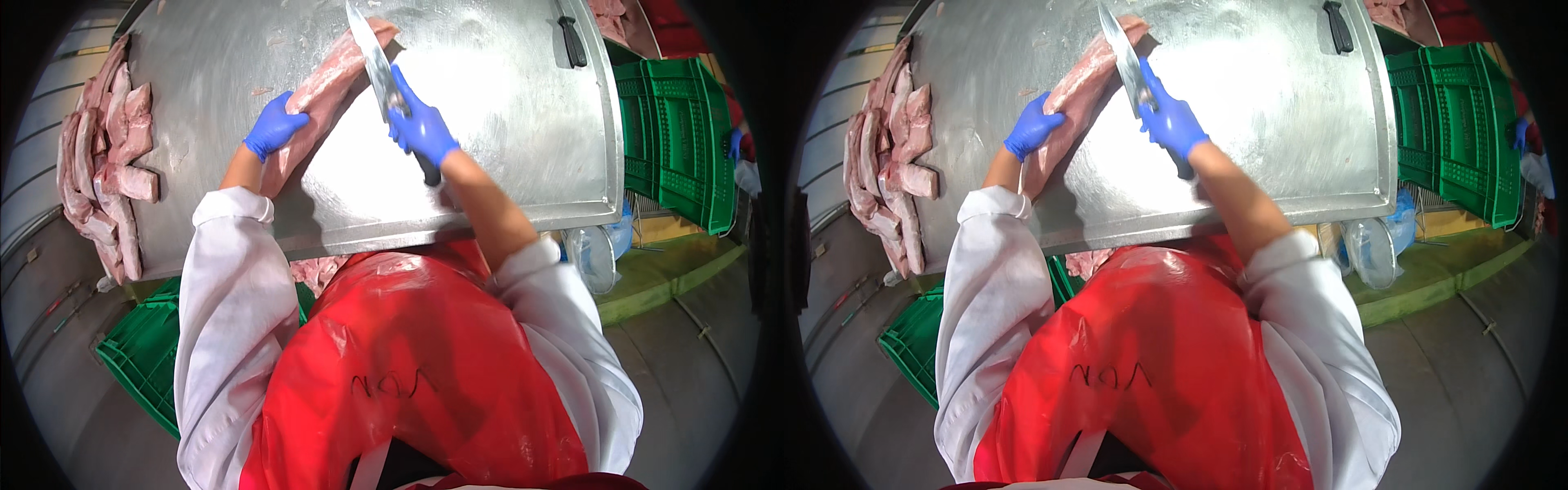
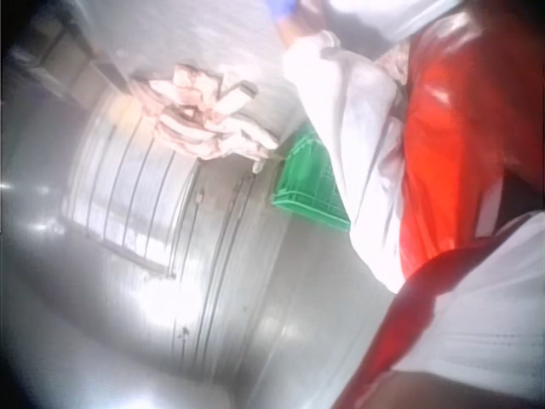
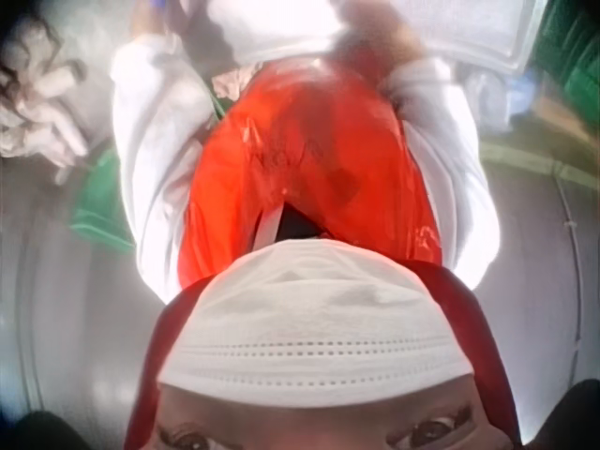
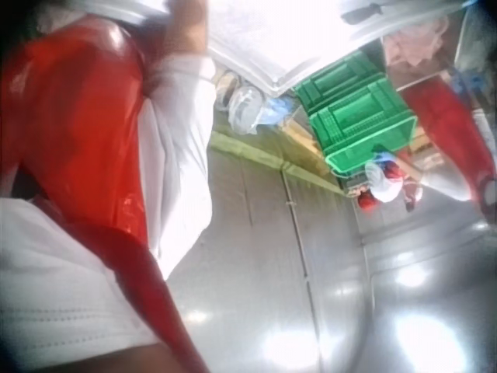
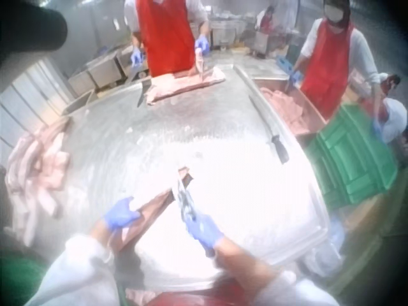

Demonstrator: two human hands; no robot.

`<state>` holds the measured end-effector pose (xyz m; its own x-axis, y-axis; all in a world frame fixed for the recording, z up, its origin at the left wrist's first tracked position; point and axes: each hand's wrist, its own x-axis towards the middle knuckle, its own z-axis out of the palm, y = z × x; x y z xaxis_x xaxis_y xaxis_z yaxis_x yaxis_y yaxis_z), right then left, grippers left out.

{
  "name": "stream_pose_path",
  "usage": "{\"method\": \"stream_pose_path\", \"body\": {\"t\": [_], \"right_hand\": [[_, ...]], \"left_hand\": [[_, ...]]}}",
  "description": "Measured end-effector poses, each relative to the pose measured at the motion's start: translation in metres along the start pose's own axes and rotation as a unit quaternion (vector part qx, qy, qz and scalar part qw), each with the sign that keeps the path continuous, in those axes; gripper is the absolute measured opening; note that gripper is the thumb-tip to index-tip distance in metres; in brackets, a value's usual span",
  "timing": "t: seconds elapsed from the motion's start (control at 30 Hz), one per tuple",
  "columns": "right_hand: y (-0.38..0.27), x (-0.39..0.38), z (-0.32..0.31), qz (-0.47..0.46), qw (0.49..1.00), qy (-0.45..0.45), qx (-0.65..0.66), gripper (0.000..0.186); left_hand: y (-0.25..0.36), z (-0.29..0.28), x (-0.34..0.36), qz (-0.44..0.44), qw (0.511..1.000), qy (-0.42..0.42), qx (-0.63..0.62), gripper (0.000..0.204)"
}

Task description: The person uses a knife to trim fat and cut a large piece of raw meat into smaller portions on a stainless steel table. Trimmed fat is placed into a green crate while the cut meat pieces are stacked on the table.

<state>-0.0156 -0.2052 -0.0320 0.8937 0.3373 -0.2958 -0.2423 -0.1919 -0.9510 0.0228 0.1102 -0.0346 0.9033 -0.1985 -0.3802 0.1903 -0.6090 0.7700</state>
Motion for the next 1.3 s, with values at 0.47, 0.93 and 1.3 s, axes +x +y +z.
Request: {"method": "stream_pose_path", "body": {"t": [0.47,0.93,1.3], "right_hand": [[-0.006,-0.014,0.012,0.063,0.994,-0.048,0.071,0.072],[0.017,-0.140,-0.160,0.033,0.994,0.080,0.067,0.078],[0.013,-0.107,-0.184,0.039,0.992,-0.023,0.118,0.077]], "left_hand": [[-0.045,-0.068,-0.038,-0.013,0.958,0.223,-0.182,0.040],[0.129,0.147,0.024,0.148,0.834,0.179,0.501,0.027],[0.119,0.150,0.017,0.032,0.794,0.107,0.598,0.016]]}}
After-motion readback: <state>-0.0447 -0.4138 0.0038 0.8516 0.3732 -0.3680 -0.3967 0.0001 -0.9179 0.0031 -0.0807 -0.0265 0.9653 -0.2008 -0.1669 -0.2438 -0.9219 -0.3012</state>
